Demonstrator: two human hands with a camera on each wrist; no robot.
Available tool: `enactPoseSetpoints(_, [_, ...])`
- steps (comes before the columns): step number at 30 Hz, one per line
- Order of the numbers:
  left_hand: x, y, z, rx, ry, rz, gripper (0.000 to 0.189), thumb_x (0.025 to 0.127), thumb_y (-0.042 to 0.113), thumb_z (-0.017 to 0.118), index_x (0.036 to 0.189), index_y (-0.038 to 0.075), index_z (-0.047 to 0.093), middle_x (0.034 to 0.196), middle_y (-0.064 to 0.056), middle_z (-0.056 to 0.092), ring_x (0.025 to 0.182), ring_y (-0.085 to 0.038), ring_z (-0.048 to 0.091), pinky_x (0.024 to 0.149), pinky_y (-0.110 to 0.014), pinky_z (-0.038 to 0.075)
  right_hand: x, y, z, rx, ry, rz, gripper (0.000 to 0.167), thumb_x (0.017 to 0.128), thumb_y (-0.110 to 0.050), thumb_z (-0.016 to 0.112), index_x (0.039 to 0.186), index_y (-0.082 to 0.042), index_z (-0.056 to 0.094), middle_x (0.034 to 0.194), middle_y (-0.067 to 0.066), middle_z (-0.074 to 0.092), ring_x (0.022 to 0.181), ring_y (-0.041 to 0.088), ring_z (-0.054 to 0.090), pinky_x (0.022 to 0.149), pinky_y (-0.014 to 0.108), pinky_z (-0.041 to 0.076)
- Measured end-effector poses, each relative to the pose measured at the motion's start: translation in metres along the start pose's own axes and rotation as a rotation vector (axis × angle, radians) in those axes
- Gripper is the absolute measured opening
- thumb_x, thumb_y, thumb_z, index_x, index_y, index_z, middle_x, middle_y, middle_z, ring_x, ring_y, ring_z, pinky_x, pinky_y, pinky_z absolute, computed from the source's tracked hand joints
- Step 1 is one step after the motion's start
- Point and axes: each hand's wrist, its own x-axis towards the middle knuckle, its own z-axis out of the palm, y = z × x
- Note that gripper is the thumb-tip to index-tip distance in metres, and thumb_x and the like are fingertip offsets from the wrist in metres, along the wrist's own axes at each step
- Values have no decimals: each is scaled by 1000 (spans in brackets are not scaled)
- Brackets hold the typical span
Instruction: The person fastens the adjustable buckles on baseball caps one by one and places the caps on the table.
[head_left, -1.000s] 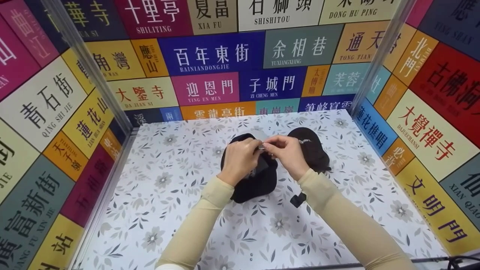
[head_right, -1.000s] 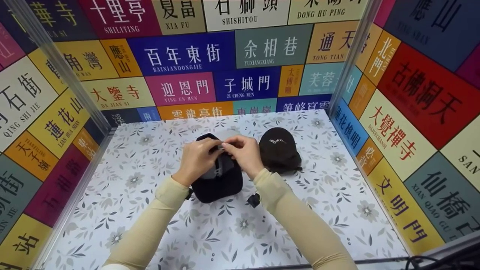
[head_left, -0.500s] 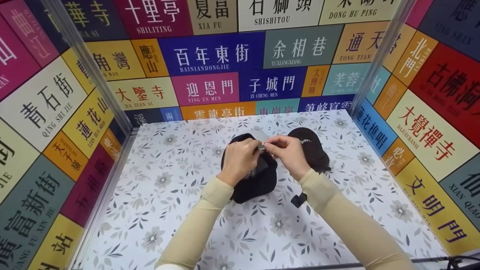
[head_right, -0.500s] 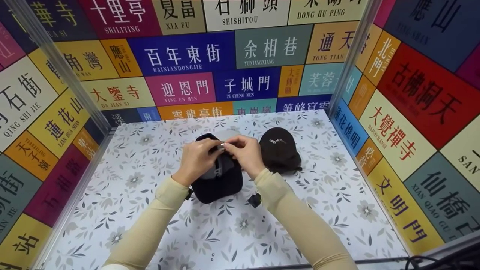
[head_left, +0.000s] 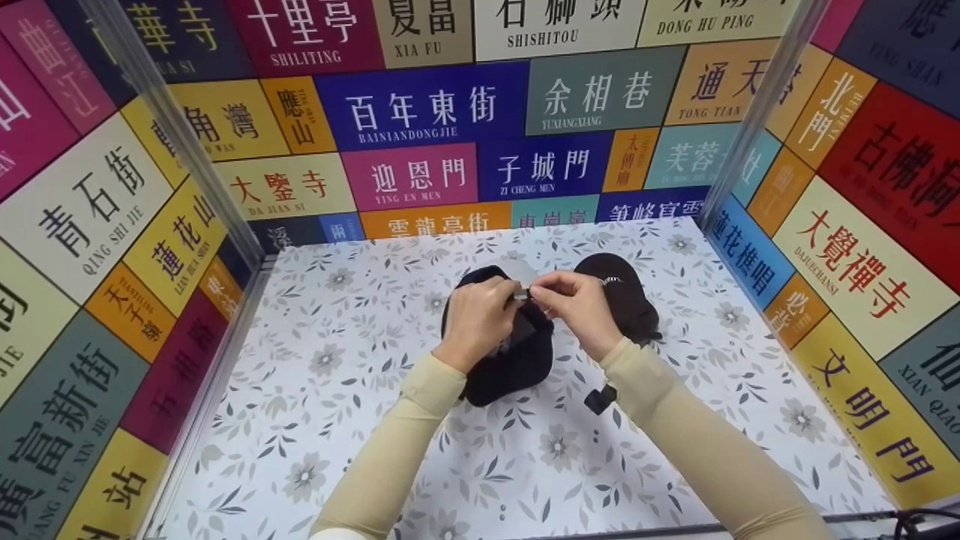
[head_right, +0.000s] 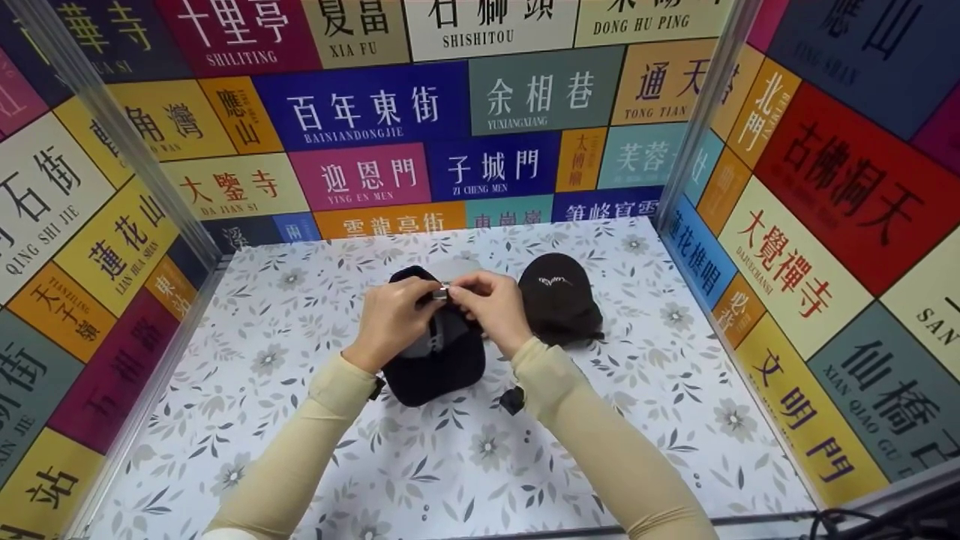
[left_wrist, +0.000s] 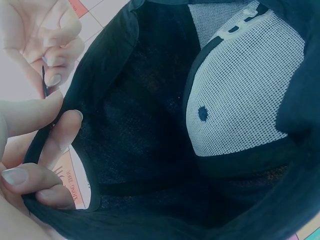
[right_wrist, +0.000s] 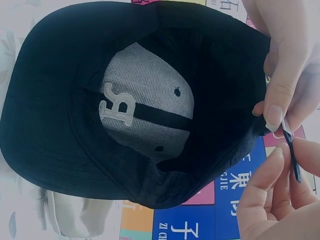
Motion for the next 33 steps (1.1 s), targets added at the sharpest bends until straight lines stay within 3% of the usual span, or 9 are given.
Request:
enactPoseSetpoints(3, [1, 0, 0, -1, 0, 0, 8, 82, 17, 80, 89, 15, 76, 77, 3, 67, 56, -23, 61, 50, -38, 49, 0, -1, 0, -2, 3, -4, 22, 90, -16, 77, 103, 2, 74, 85, 14, 68, 81, 44, 59, 63, 31, 53])
enactPoseSetpoints(12, [-3, 2, 1, -1, -11, 7, 7, 84, 18, 78, 90, 15, 76, 77, 3, 67, 57, -21, 62, 51, -37, 49, -2, 2, 2, 5, -61, 0, 25, 91, -18, 76, 107, 2, 73, 87, 15, 69, 73, 22, 64, 63, 31, 54])
enactPoseSetpoints(30, [-3, 3, 0, 40, -8, 29, 7, 85, 21, 78, 91, 16, 76, 79, 3, 69, 55, -19, 61, 51, -34, 49, -2, 4, 3, 2, -47, -14, 20, 89, -20, 78, 101, -4, 76, 88, 19, 70, 73, 24, 66, 64, 30, 55])
enactPoseSetpoints(33, [-2, 3, 1, 45, -8, 29, 7, 85, 20, 78, 91, 16, 77, 79, 3, 69, 55, -19, 61, 51, -34, 49, -2, 4, 2, 4, -39, -22, 21, 88, -20, 79, 100, -3, 76, 89, 20, 70, 76, 33, 66, 63, 30, 55])
